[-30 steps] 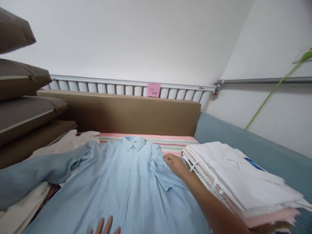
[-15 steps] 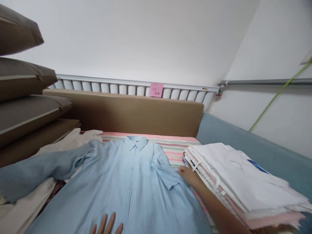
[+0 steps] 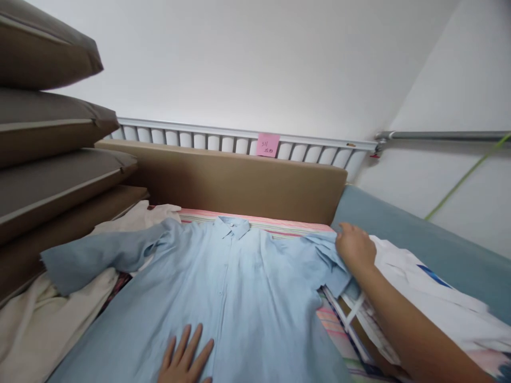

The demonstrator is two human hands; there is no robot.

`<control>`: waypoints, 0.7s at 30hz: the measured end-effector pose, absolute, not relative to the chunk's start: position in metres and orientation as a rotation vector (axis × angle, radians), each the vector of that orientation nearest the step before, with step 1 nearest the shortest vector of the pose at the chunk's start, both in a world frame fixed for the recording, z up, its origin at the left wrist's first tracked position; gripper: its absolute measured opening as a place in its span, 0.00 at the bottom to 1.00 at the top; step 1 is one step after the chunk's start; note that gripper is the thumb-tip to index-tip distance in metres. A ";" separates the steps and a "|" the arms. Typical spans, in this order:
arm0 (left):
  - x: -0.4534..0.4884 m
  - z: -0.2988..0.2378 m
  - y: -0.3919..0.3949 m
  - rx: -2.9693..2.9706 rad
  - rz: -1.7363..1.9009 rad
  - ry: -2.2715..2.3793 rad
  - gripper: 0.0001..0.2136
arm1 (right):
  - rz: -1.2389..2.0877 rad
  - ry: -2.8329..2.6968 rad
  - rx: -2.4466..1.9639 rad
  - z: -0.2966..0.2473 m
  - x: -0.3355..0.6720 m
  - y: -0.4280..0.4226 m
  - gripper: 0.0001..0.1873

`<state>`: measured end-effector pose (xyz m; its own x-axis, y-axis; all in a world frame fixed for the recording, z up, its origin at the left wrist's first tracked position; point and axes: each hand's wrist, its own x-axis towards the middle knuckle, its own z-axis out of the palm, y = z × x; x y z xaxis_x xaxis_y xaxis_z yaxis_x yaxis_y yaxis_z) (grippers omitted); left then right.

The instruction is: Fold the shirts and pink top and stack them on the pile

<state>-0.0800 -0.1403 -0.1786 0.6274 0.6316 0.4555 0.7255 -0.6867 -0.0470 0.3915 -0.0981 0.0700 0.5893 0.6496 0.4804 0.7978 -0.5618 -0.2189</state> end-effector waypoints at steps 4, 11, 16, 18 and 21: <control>-0.078 -0.175 -0.145 -2.626 -0.599 -1.119 0.27 | -0.352 -1.674 -2.148 0.027 0.305 -0.088 0.23; -0.077 -0.127 -0.134 -2.907 -0.567 -1.320 0.20 | 0.279 -1.888 -1.962 -0.102 0.173 -0.101 0.28; -0.069 -0.085 -0.067 -2.844 -0.827 -1.662 0.18 | 0.107 -1.788 -2.293 -0.130 0.236 -0.101 0.31; -0.061 -0.083 -0.030 -2.824 -0.790 -1.652 0.19 | 0.063 -1.769 -2.304 -0.131 0.261 -0.092 0.32; -0.054 -0.091 0.023 -2.766 -0.595 -1.603 0.20 | 0.067 -1.774 -2.221 -0.132 0.283 -0.076 0.34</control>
